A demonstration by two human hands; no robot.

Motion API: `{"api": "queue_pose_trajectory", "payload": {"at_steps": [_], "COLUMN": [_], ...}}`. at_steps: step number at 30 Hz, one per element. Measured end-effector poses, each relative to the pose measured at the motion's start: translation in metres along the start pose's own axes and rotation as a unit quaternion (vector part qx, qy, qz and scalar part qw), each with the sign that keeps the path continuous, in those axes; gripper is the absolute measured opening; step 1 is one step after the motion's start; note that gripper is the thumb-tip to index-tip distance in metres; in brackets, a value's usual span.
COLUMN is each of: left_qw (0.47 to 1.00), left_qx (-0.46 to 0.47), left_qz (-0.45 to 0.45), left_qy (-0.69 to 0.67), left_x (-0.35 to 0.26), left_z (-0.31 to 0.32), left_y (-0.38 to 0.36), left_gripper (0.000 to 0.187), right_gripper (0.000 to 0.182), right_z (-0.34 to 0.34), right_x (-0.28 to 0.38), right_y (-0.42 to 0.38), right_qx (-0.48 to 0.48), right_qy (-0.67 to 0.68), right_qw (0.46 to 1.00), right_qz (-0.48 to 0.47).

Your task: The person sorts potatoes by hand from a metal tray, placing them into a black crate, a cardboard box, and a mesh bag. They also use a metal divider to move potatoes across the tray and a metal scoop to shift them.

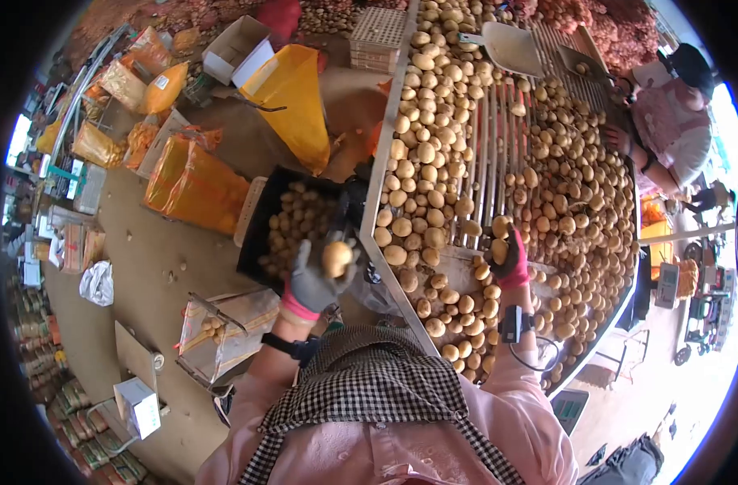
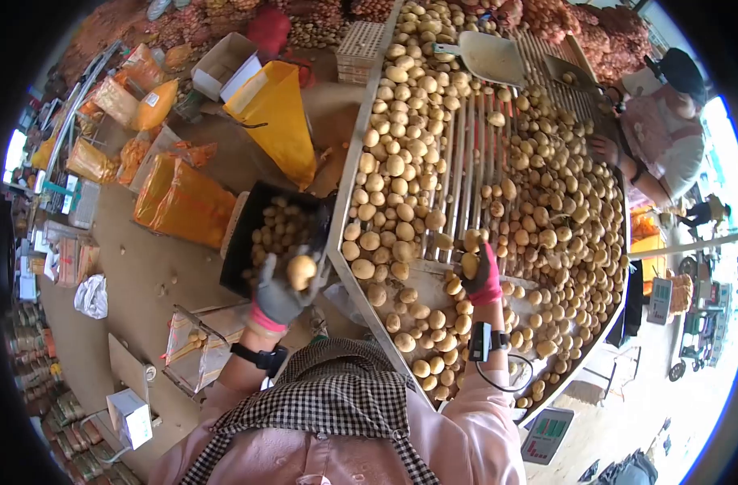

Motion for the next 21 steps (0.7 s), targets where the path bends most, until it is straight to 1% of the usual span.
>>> {"api": "queue_pose_trajectory", "payload": {"at_steps": [1, 2, 3, 4, 5, 6, 7, 8, 9, 10, 11, 12, 13, 14, 15, 16, 17, 18, 19, 20, 21], "left_qw": [1.0, 0.996, 0.981, 0.967, 0.957, 0.926, 0.821, 0.649, 0.434, 0.436, 0.59, 0.712, 0.712, 0.902, 0.982, 0.981, 0.966, 0.938, 0.899, 0.848, 0.82], "left_qx": [-0.008, -0.003, 0.0, -0.053, -0.011, -0.078, -0.131, -0.221, -0.296, -0.293, -0.356, -0.4, -0.4, -0.168, 0.085, 0.085, 0.015, -0.056, -0.128, -0.2, -0.22], "left_qz": [0.011, 0.057, 0.112, 0.157, 0.172, 0.231, 0.29, 0.367, 0.422, 0.422, 0.439, 0.432, 0.432, 0.288, 0.109, 0.113, 0.162, 0.209, 0.254, 0.292, 0.332], "left_qy": [0.001, 0.064, 0.159, 0.194, 0.232, 0.288, 0.474, 0.628, 0.739, 0.739, 0.576, 0.382, 0.381, 0.274, 0.132, 0.131, 0.203, 0.27, 0.334, 0.394, 0.41], "left_x": [-0.014, -0.04, -0.068, -0.101, -0.131, -0.171, -0.239, -0.255, -0.262, -0.274, -0.299, -0.307, -0.309, -0.285, -0.249, -0.239, -0.231, -0.223, -0.216, -0.214, -0.213], "left_z": [-0.004, -0.023, -0.028, -0.051, -0.063, -0.096, -0.162, -0.18, -0.184, -0.205, -0.248, -0.281, -0.271, -0.244, -0.204, -0.196, -0.193, -0.188, -0.182, -0.176, -0.179], "left_y": [-0.016, -0.031, -0.055, -0.086, -0.114, -0.153, -0.202, -0.248, -0.288, -0.318, -0.355, -0.372, -0.375, -0.34, -0.319, -0.303, -0.286, -0.27, -0.257, -0.248, -0.235], "left_gripper": [0.055, 0.055, 0.055, 0.051, 0.048, 0.047, 0.045, 0.043, 0.043, 0.043, 0.042, 0.049, 0.049, 0.048, 0.047, 0.047, 0.042, 0.04, 0.04, 0.043, 0.041], "right_gripper": [0.045, 0.044, 0.041, 0.039, 0.039, 0.039, 0.041, 0.043, 0.043, 0.042, 0.042, 0.046, 0.052, 0.058, 0.059, 0.06, 0.062, 0.064, 0.066, 0.067, 0.065], "right_z": [-0.01, -0.018, -0.003, 0.033, 0.037, 0.039, 0.047, 0.052, -0.072, -0.138, -0.075, 0.021, 0.041, 0.083, 0.102, 0.119, 0.139, 0.159, 0.175, 0.187, 0.185], "right_x": [0.002, 0.002, 0.012, 0.005, 0.001, -0.002, -0.006, -0.012, -0.04, -0.025, -0.029, -0.011, -0.01, -0.011, -0.015, -0.022, -0.024, -0.027, -0.034, -0.048, -0.063], "right_y": [-0.006, -0.013, -0.024, -0.034, -0.039, -0.044, -0.048, -0.051, -0.06, 0.008, -0.038, -0.027, -0.029, -0.042, -0.039, -0.033, -0.031, -0.026, -0.016, -0.005, 0.006], "right_qx": [-0.085, -0.169, -0.145, -0.172, -0.178, -0.183, -0.161, -0.144, -0.146, -0.169, -0.169, -0.232, -0.273, -0.323, -0.318, -0.299, -0.286, -0.27, -0.237, -0.191, -0.148], "right_qy": [-0.054, -0.106, -0.408, -0.179, -0.172, -0.164, -0.147, -0.102, -0.102, -0.411, -0.411, -0.303, -0.454, -0.601, -0.738, -0.848, -0.84, -0.83, -0.815, -0.827, -0.863], "right_qw": [0.993, 0.971, 0.868, 0.957, 0.958, 0.96, 0.97, 0.981, 0.98, 0.878, 0.878, 0.901, 0.817, 0.719, 0.579, 0.417, 0.428, 0.438, 0.469, 0.488, 0.44], "right_qz": [-0.064, -0.13, -0.243, -0.151, -0.144, -0.136, -0.109, -0.082, -0.086, -0.176, -0.177, -0.209, -0.226, -0.136, -0.135, -0.129, -0.173, -0.217, -0.244, -0.206, -0.198]}}
Point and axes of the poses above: each hand's wrist, its own y-axis towards the middle knuckle, its own z-axis out of the palm, x = y × z, the point moved 7 cm from there along y, towards the middle knuckle, and after that the axes turned 5 degrees about z, right-handed, at the moved point
